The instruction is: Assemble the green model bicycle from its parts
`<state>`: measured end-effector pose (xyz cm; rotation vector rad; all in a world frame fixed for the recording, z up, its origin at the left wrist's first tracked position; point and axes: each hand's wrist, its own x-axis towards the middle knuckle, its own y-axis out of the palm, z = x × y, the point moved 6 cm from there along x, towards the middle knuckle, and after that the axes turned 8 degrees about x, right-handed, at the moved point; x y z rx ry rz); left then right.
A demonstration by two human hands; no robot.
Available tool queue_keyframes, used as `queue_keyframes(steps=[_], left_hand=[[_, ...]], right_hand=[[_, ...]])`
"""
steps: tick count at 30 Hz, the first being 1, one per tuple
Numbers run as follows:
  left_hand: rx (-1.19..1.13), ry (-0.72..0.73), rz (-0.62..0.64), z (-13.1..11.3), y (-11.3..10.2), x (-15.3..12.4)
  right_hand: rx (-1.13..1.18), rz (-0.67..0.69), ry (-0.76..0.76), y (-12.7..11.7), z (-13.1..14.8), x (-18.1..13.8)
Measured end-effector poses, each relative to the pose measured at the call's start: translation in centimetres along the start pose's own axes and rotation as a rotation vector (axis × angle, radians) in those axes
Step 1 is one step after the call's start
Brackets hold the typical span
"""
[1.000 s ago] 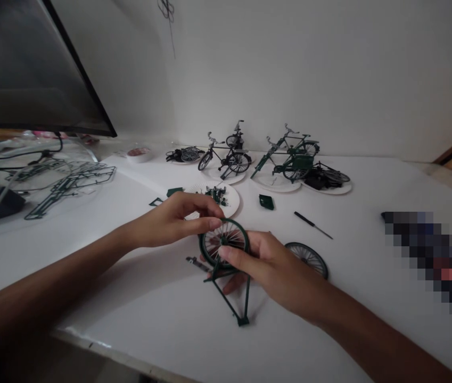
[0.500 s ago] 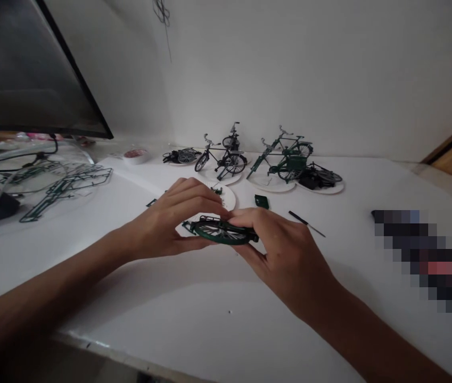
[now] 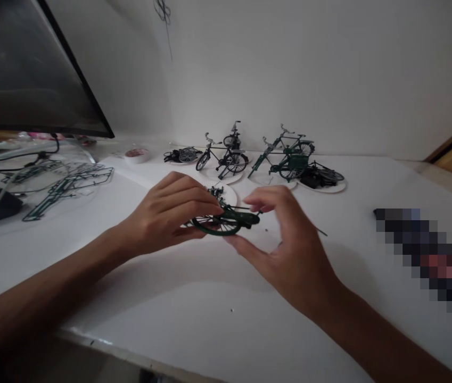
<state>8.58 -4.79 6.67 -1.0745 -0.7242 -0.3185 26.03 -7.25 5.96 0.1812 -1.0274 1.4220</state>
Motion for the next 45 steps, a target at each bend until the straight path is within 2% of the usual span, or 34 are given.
queue_keyframes(steps=[2,3,4,7,8,10,12,16,20,23,26,29,32,35,38,41,45], left_hand=[[0.068,-0.017,-0.057,0.9,-0.3,-0.3],[0.098,-0.031,-0.086,1.4,-0.5,-0.5],[0.122,-0.045,-0.11,1.8,-0.7,-0.7],[0.163,-0.046,-0.163,2.1,-1.2,-1.0],[0.175,-0.025,-0.169,1.9,-1.3,-1.0],[0.2,0.031,-0.163,1.2,-1.3,-0.8],[0.219,0.085,-0.142,0.3,-1.2,-0.5],[0.238,0.184,-0.132,-0.9,-0.9,-0.2],[0.251,0.278,-0.108,-2.0,-0.5,-0.1],[0.289,0.298,-0.098,-2.3,0.0,-0.2],[0.31,0.217,-0.003,-1.2,1.0,-0.4],[0.301,0.04,0.128,1.6,2.0,-1.1],[0.272,-0.144,0.203,4.7,2.5,-2.4],[0.221,-0.261,0.257,6.6,2.7,-3.7],[0.15,-0.317,0.307,6.7,3.0,-4.0],[0.108,-0.323,0.362,5.6,3.9,-2.7],[0.194,-0.18,0.483,3.5,6.8,0.0]], right_hand=[[0.182,-0.152,0.133,-1.0,-0.7,-0.1],[0.304,-0.168,0.23,-1.0,-1.3,-0.2],[0.442,-0.129,0.353,-0.4,-2.0,-0.3],[0.896,0.204,0.79,3.2,-3.5,-1.7],[1.027,0.294,0.892,4.2,-3.5,-2.2],[1.201,0.387,0.973,5.2,-3.2,-2.5],[1.253,0.397,0.936,5.2,-3.1,-2.2],[1.209,0.318,0.863,4.1,-3.4,-1.4],[1.114,0.286,0.936,3.7,-3.9,-1.7],[1.118,0.281,0.958,4.1,-3.9,-2.0],[1.091,0.214,0.942,4.3,-4.4,-1.8],[1.004,0.106,0.904,3.8,-5.6,-1.4],[0.95,-0.009,0.834,2.7,-6.7,-0.8],[0.94,-0.099,0.803,1.7,-7.5,-0.3],[0.894,-0.137,0.798,1.4,-7.8,-0.1],[0.828,-0.138,0.776,1.6,-7.9,0.0],[0.787,-0.156,0.71,1.8,-8.0,0.2]])
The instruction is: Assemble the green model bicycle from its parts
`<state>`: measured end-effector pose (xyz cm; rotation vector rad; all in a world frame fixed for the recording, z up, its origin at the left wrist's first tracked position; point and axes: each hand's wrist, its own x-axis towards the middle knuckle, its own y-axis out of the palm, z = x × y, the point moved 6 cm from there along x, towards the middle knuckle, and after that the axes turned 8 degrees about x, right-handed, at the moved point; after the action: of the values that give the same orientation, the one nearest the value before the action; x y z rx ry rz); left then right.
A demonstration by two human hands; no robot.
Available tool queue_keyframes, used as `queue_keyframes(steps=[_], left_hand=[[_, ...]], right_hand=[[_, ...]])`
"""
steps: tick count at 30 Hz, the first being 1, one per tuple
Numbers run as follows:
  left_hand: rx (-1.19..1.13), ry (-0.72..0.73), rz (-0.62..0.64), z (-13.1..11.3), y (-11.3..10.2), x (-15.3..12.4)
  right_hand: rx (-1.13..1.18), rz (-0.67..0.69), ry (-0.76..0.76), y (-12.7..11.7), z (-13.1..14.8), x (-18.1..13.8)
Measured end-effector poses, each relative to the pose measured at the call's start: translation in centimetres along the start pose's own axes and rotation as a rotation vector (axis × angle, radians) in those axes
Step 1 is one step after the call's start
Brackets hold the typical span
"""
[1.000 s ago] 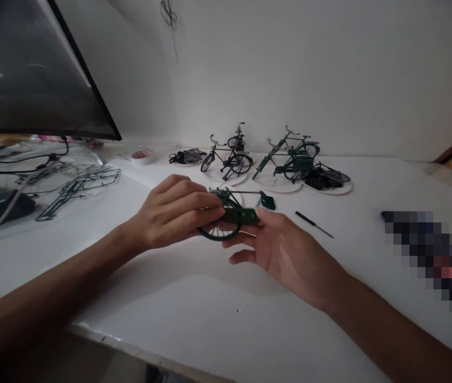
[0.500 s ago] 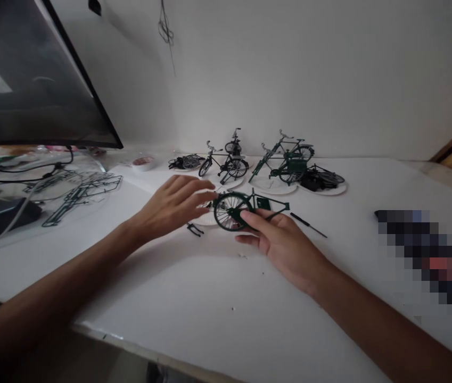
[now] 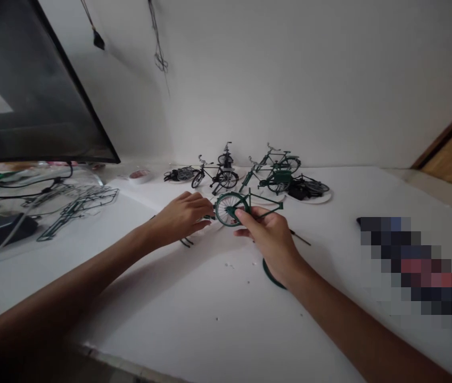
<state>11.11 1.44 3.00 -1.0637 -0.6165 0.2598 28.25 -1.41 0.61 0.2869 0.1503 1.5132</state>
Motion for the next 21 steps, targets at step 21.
queue_keyframes(steps=[21], left_hand=[[-0.793,-0.347,-0.153,2.9,-0.7,-0.2]], right_hand=[[-0.163,-0.014,0.104,-1.2,-1.2,-0.1]])
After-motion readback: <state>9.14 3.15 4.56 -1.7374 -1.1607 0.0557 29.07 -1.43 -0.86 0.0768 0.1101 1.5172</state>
